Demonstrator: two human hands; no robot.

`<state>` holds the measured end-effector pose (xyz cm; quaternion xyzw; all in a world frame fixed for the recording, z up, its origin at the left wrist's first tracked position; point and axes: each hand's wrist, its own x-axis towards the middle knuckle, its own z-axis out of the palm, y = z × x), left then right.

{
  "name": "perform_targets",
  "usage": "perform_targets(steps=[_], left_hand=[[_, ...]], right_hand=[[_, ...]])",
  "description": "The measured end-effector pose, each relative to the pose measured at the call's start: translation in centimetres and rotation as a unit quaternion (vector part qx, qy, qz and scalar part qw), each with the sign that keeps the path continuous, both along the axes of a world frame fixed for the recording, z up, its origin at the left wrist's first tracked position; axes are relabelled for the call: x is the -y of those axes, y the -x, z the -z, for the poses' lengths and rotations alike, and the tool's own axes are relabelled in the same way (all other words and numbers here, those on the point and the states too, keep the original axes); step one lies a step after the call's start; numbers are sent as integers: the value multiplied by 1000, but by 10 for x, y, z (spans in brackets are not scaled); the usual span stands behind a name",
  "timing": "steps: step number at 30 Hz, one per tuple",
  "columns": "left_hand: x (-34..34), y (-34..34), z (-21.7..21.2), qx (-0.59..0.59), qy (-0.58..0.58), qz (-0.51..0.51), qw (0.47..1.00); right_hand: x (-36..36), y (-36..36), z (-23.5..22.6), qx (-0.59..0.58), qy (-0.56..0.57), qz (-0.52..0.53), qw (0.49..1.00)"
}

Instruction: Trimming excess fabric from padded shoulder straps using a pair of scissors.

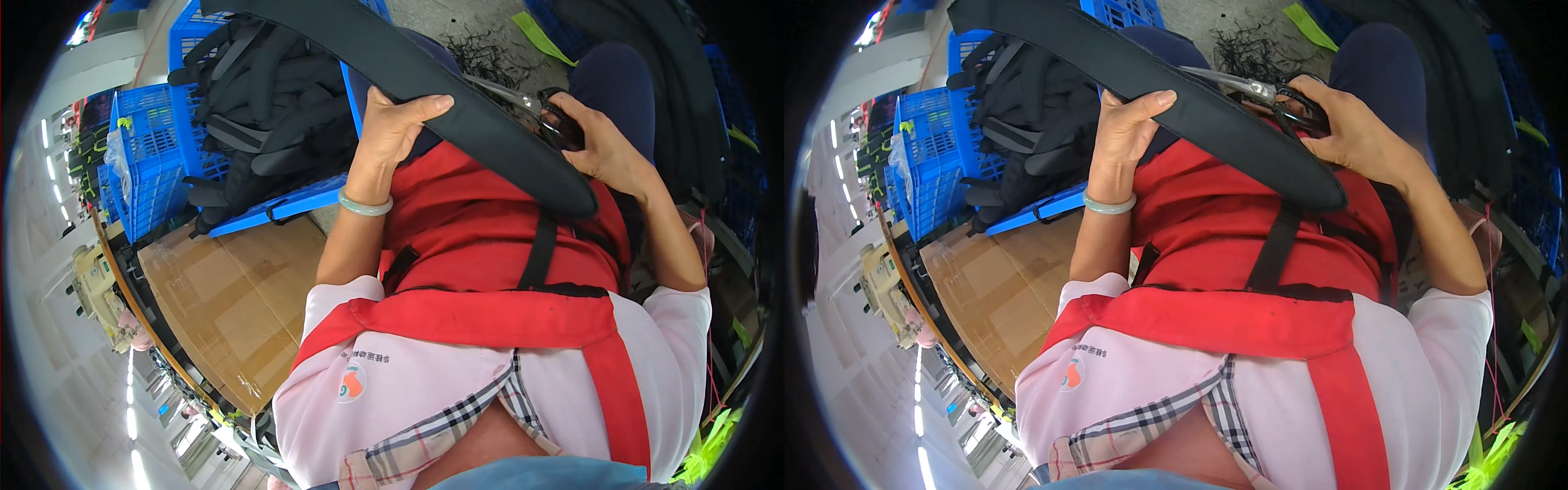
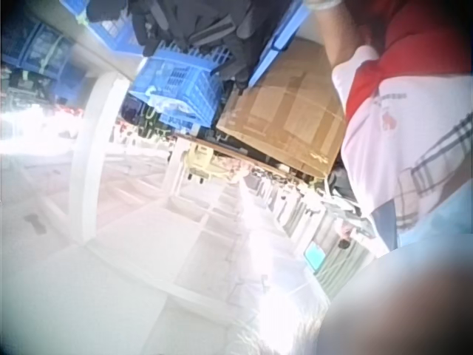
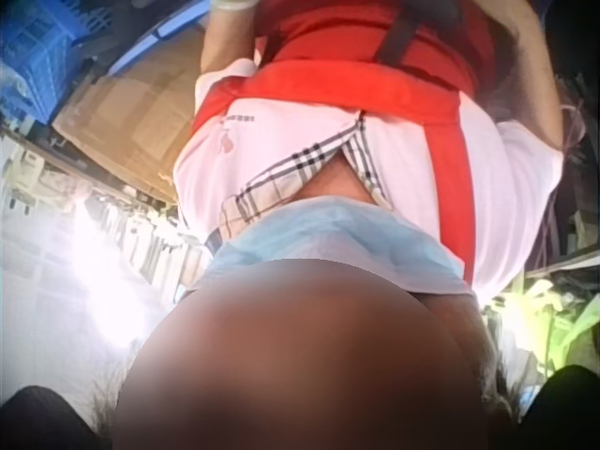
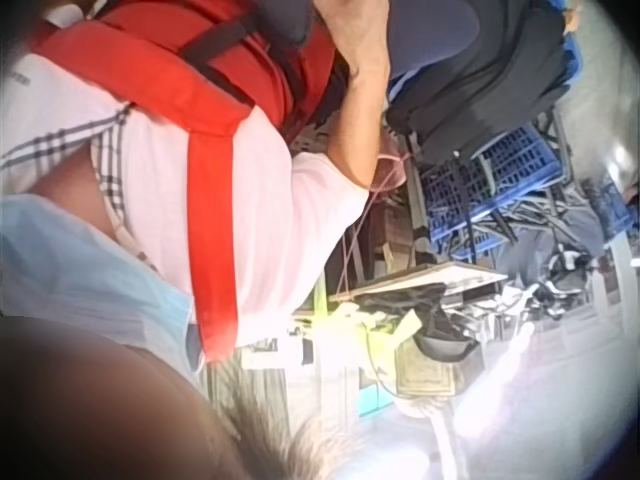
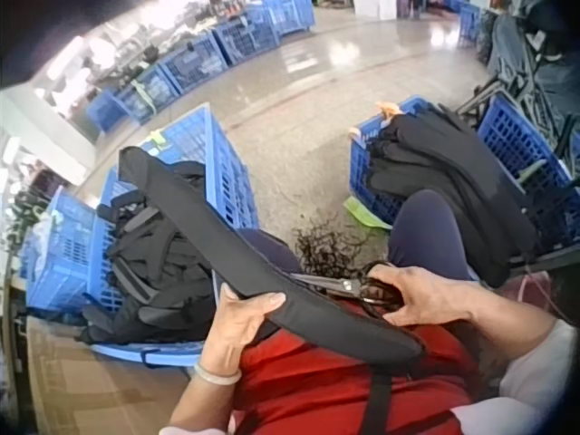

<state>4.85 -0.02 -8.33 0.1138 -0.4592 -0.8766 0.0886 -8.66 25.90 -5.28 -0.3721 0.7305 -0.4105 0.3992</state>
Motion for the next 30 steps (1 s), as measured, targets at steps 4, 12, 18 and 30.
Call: perform_targets(steps=[4, 12, 18, 30], left_hand=[[-1, -4, -2, 13, -11, -11, 1000], [-8, -5, 0, 13, -22, -6, 1000], [-5, -7, 3, -9, -37, 0, 999], [-9, -9, 5, -23, -54, 0, 998]], right_hand=[[8, -2, -21, 32, -41, -51, 997], [8, -10, 3, -5, 15, -74, 997], [18, -19, 5, -83, -40, -79, 993], [26, -25, 1, -126, -38, -35, 991]])
